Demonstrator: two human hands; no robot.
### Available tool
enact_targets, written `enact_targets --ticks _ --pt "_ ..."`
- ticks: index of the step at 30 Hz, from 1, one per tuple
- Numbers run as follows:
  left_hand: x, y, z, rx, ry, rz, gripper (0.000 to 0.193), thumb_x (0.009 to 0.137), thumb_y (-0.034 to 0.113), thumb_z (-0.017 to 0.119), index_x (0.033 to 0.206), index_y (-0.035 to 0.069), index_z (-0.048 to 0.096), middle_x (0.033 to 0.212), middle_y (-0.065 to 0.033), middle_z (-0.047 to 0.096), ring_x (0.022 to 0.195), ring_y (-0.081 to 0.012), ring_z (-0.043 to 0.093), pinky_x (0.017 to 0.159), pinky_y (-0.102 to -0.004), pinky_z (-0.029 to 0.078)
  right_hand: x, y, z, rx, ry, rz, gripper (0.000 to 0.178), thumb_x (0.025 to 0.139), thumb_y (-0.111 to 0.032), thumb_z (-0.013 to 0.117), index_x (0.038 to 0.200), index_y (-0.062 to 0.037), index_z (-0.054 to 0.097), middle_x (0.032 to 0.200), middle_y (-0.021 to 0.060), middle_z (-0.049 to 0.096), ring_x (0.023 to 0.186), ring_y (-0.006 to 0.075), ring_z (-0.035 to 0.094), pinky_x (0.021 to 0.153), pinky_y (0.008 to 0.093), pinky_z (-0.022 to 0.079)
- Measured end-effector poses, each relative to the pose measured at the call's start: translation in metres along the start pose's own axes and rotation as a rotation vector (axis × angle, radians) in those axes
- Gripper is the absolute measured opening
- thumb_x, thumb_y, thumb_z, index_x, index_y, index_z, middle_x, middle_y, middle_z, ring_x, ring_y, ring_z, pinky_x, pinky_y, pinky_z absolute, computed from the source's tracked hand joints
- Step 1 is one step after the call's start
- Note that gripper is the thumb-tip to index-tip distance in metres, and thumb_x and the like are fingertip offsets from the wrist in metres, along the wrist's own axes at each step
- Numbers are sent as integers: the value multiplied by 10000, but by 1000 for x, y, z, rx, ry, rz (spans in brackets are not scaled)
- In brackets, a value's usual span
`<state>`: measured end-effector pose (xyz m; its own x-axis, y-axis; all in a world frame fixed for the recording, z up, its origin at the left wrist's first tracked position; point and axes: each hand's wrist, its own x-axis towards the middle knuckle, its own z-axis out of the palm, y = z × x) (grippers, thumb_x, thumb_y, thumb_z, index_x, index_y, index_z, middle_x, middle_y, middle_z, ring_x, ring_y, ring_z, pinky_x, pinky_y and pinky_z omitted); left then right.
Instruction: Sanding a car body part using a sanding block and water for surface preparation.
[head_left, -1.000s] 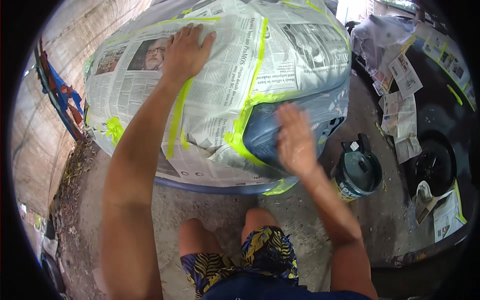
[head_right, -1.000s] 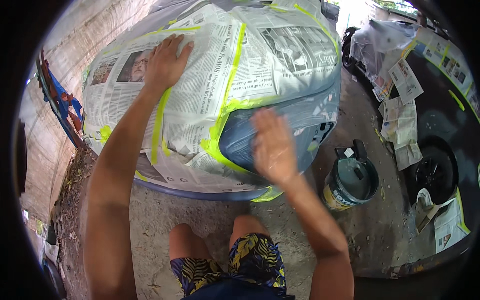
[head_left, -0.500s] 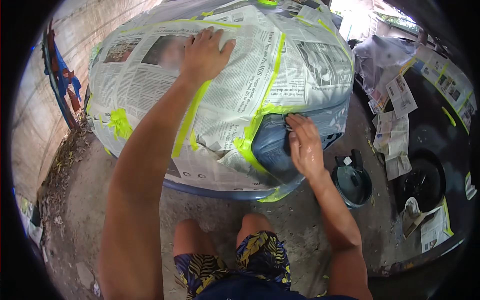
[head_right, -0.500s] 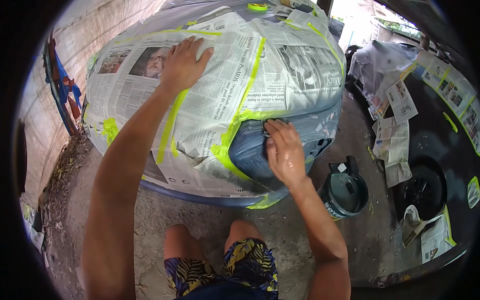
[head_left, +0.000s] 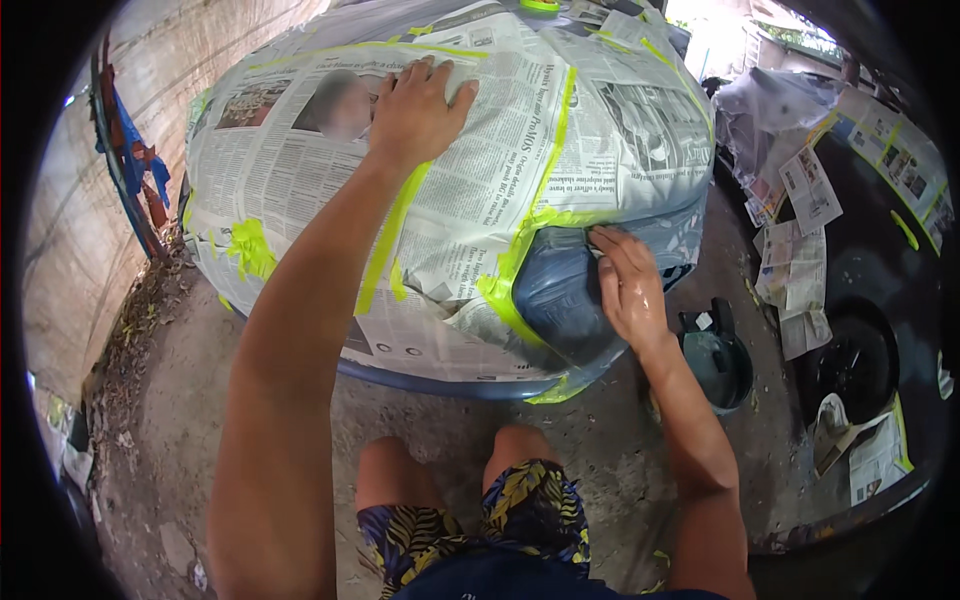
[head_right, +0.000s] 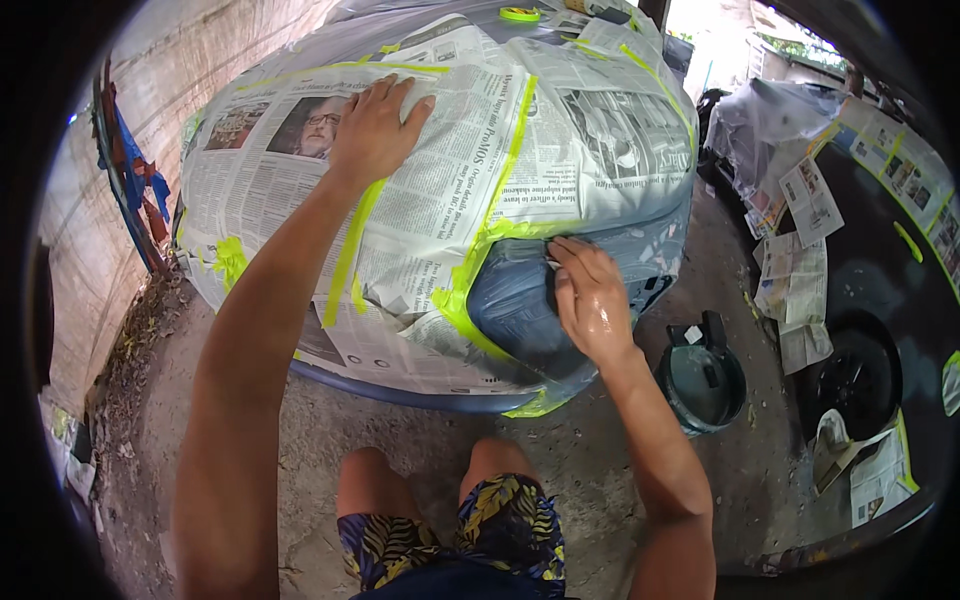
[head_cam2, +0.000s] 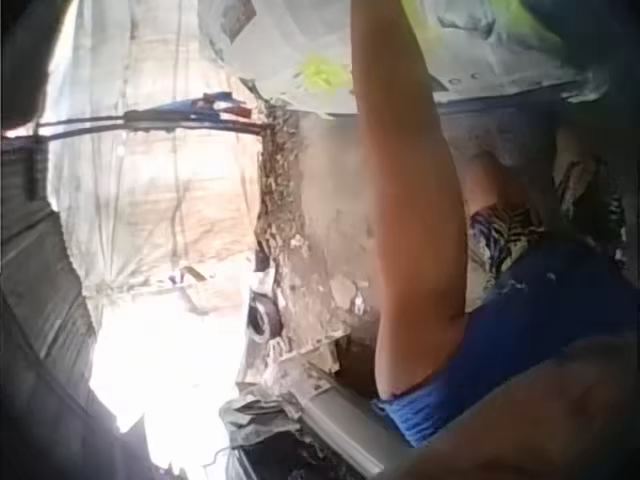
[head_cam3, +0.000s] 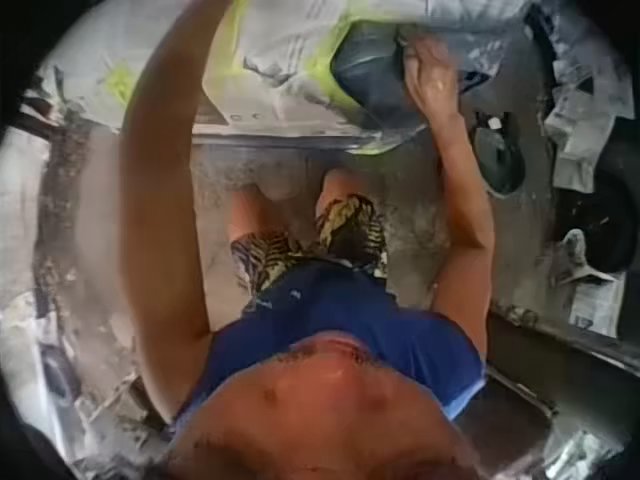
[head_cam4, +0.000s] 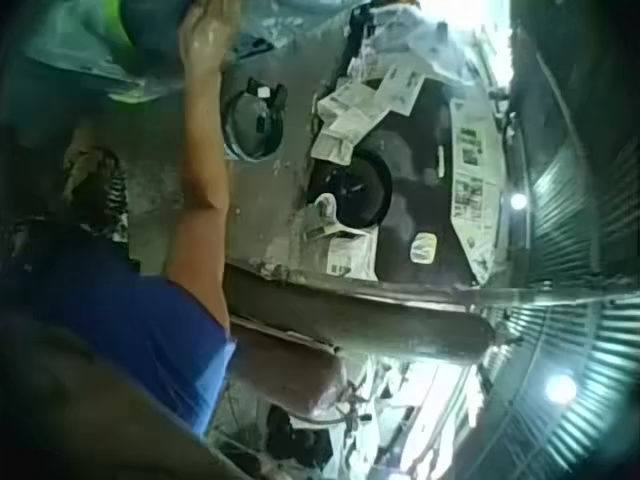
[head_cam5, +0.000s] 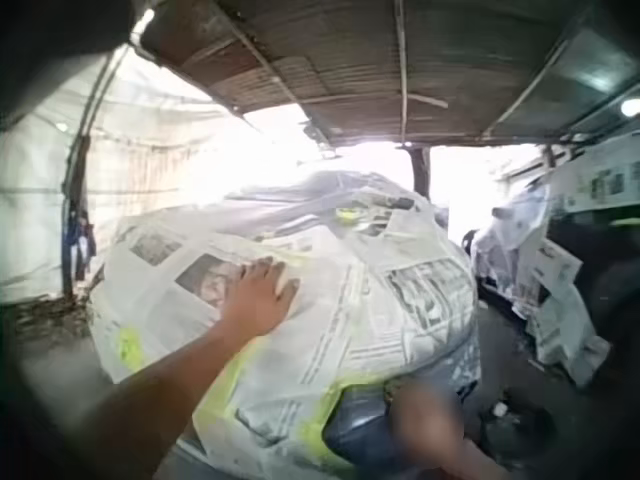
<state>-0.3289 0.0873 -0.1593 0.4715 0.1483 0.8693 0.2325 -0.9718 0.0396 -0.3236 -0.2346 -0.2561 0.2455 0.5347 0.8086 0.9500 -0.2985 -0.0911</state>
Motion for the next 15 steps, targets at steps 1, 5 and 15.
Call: enact_targets --ticks 1,5,15 --pt "0 0 0 3 15 -9 601 1012 529 461 1386 74 579 1445 -185 537 1345 -378 493 1171 -499 315 -1 -1 0 -11 100 38 297 906 6 514 1170 38 645 1186 193 663 1093 395 612 995 457 467" --pt "2 0 0 0 1 -3 596 1012 527 462 1381 76 585 1443 -179 541 1340 -371 497 1169 -494 316 -1 -6 6 -80 -97 -68 338 898 -2 549 1221 42 640 1206 207 634 1115 403 589 1004 458 465" --pt "1 0 1 -50 20 24 614 1001 531 453 1374 63 591 1410 -196 563 1341 -347 501 1172 -495 304 -6 -20 21 103 -64 -57 352 867 22 573 1212 53 637 1232 205 627 1146 403 591 1014 453 479"
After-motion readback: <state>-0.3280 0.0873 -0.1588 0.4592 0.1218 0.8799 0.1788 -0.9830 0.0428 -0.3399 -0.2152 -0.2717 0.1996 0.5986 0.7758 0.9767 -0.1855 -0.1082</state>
